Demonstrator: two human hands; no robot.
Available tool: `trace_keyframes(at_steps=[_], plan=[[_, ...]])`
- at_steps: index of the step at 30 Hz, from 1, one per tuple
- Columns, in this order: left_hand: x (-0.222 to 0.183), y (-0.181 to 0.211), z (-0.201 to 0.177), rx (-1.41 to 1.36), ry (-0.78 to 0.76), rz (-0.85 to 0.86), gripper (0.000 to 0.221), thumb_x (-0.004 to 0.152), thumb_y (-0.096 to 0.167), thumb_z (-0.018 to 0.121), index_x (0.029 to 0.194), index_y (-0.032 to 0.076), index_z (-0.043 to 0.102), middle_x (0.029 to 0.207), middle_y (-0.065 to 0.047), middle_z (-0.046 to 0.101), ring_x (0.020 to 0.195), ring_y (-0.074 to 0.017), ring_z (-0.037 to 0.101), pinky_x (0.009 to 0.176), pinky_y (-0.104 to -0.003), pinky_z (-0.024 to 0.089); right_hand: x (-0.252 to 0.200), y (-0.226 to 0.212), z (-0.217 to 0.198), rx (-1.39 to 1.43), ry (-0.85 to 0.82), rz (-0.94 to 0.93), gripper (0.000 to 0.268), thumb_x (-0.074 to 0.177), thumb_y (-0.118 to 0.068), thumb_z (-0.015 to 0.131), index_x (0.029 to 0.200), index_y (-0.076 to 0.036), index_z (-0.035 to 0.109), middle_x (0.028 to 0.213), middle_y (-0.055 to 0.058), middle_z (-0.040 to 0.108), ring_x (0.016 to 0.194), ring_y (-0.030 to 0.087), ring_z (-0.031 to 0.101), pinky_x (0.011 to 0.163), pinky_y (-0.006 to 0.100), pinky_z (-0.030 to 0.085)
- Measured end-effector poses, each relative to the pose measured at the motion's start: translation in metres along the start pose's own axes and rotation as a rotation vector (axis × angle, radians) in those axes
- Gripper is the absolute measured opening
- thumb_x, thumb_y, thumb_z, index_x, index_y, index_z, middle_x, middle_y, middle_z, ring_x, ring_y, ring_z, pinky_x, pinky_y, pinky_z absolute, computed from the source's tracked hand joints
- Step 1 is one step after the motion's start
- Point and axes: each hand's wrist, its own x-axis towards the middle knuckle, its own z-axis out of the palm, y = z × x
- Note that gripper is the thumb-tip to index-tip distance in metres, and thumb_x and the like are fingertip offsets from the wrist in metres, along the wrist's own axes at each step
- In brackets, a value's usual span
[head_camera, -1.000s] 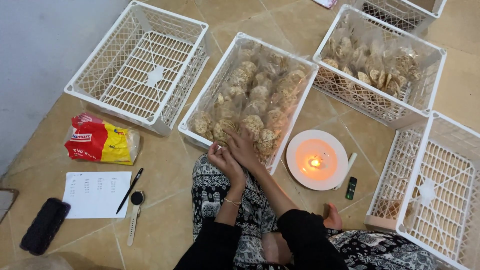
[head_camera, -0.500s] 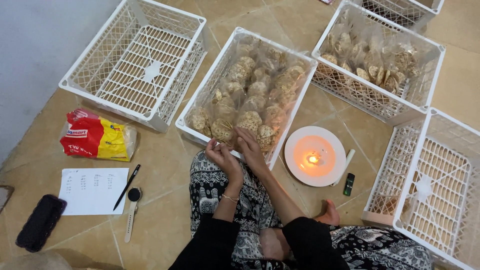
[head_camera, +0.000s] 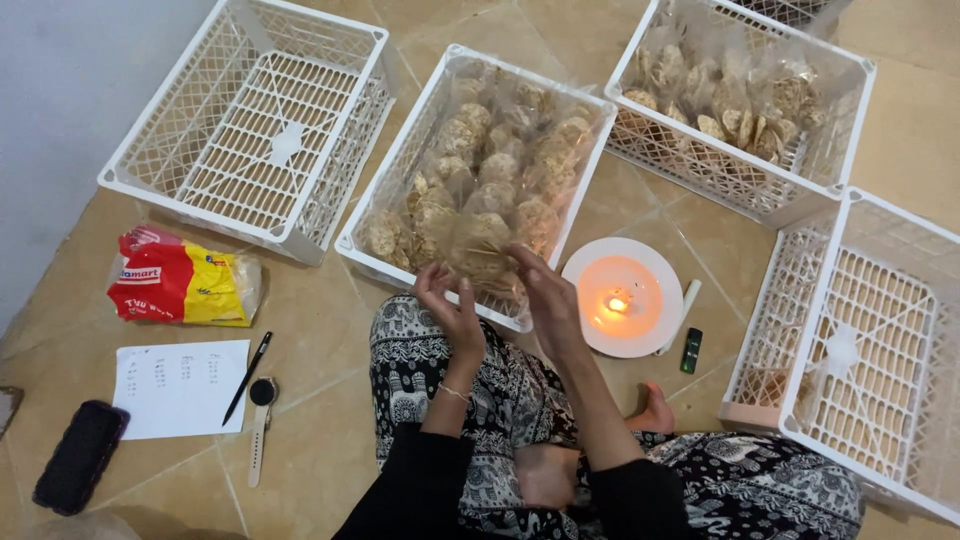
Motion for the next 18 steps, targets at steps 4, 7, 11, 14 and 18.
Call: trace_keyframes(at_steps=[4, 7, 11, 14, 18], plan=[[-0.005, 0.005, 0.000, -0.013, -0.141, 0.111, 0.055, 0.103, 0.042, 0.055, 0.147, 0.017, 0.031, 0.145, -0.006, 0.034, 0.137, -0.0236, 0.038, 0.119, -0.050, 0.027, -0.004, -0.021, -0.028, 0.146, 0.022, -0.045, 0.041, 0.100, -0.018, 0.057, 0.133, 0.006, 0.063, 0.138, 0.026, 0.062, 0.137, 0.040, 0.052, 0.118, 0.050, 0.033], [-0.018, 0.002, 0.001, -0.026, -0.349, 0.106, 0.071, 0.099, 0.052, 0.061, 0.150, 0.015, 0.029, 0.147, -0.010, 0.040, 0.144, -0.0318, 0.037, 0.121, -0.057, 0.027, -0.012, -0.043, -0.044, 0.249, -0.021, -0.059, 0.041, 0.100, -0.018, 0.053, 0.132, 0.005, 0.063, 0.136, 0.024, 0.064, 0.137, 0.037, 0.053, 0.120, 0.053, 0.033], [-0.042, 0.011, 0.010, -0.116, -0.589, -0.064, 0.098, 0.079, 0.046, 0.085, 0.150, 0.005, 0.031, 0.140, -0.026, 0.050, 0.132, -0.0454, 0.050, 0.113, -0.060, 0.040, -0.032, -0.047, -0.087, 0.239, 0.071, 0.033, 0.044, 0.097, -0.017, 0.055, 0.131, 0.008, 0.062, 0.131, 0.026, 0.066, 0.131, 0.037, 0.058, 0.113, 0.053, 0.041], [-0.064, 0.011, 0.021, -0.125, -0.677, -0.143, 0.080, 0.078, 0.029, 0.090, 0.139, 0.006, 0.044, 0.124, -0.019, 0.059, 0.117, -0.0390, 0.063, 0.101, -0.051, 0.055, -0.047, -0.043, -0.120, 0.245, 0.140, 0.076, 0.042, 0.095, -0.014, 0.055, 0.130, 0.009, 0.062, 0.128, 0.028, 0.067, 0.131, 0.039, 0.058, 0.112, 0.056, 0.041], [-0.087, -0.029, 0.031, 0.152, -0.612, 0.168, 0.064, 0.077, 0.031, 0.093, 0.124, 0.001, 0.064, 0.103, -0.013, 0.070, 0.098, -0.0284, 0.073, 0.079, -0.037, 0.065, -0.063, -0.041, -0.153, 0.158, 0.251, 0.090, 0.035, 0.093, -0.005, 0.058, 0.128, 0.002, 0.062, 0.117, 0.017, 0.069, 0.119, 0.028, 0.063, 0.102, 0.051, 0.048]])
